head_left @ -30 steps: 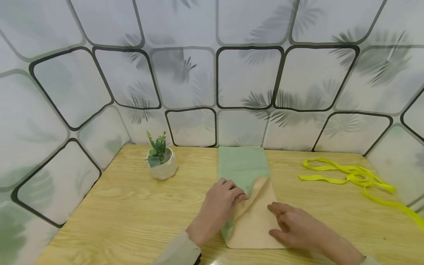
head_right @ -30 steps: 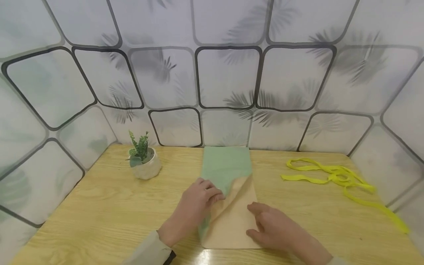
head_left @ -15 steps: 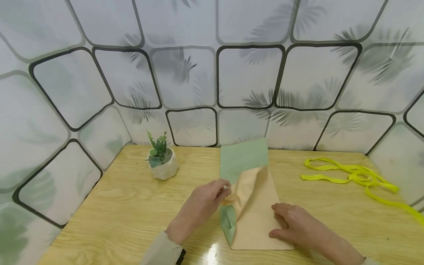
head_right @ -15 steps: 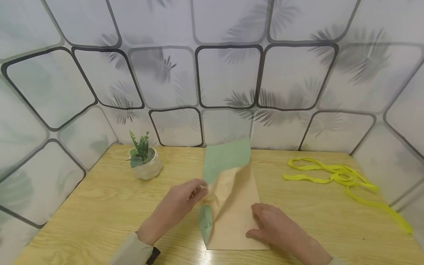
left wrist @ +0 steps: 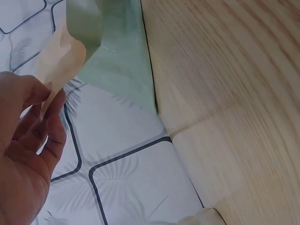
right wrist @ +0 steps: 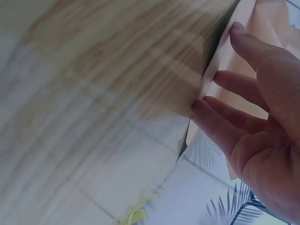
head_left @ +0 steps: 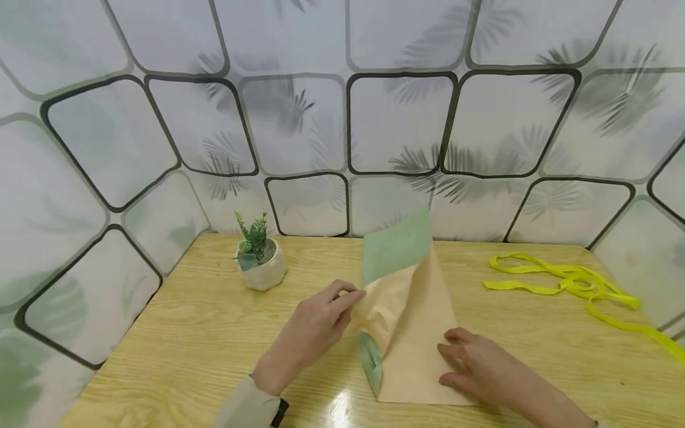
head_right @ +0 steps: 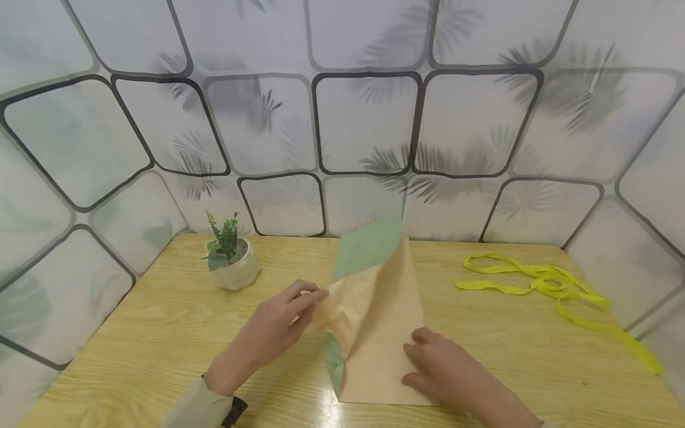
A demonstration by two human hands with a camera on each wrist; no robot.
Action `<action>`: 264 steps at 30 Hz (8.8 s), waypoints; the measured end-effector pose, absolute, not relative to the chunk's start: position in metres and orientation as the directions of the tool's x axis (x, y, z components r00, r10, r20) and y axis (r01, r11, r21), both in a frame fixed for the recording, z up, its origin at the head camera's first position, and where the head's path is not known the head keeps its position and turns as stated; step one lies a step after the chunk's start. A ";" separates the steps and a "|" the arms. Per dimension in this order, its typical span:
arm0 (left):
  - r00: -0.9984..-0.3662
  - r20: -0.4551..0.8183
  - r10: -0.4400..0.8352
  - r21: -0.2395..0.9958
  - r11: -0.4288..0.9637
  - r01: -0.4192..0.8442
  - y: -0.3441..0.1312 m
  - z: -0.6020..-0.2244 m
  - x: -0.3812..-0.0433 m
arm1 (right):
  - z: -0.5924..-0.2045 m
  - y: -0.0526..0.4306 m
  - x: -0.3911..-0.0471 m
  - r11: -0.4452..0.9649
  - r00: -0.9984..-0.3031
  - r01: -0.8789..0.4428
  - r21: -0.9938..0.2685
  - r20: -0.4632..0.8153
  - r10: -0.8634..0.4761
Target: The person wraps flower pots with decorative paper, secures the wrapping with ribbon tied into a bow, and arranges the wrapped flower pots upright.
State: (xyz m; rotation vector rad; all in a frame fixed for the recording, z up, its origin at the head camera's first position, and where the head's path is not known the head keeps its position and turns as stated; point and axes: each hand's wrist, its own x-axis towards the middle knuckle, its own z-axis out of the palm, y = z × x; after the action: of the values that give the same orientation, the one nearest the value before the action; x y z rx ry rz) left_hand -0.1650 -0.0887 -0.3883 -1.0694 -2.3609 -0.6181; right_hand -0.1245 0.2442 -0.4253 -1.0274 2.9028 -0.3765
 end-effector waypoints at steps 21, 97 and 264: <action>-0.624 0.579 0.524 0.391 0.493 0.777 -0.107 -0.399 -0.163 | -0.428 0.262 -0.115 0.787 -0.805 -0.589 -0.183 0.041 -0.592; -0.835 -0.030 0.550 0.623 0.663 0.414 -0.173 -0.410 -0.131 | -0.428 0.303 -0.119 0.838 -0.853 -0.475 -0.270 -0.094 -0.514; -0.939 0.199 -0.281 0.868 0.496 0.035 -0.190 -0.407 -0.243 | -0.427 0.303 -0.106 0.865 -0.894 -0.404 -0.298 -0.069 -0.442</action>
State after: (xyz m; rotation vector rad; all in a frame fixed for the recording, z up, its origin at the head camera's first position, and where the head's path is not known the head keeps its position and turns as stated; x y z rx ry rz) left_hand -0.2427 -0.1900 -0.4066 0.2068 -2.4297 -1.4206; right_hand -0.1061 0.3032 -0.4266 -0.6621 2.9025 -0.4195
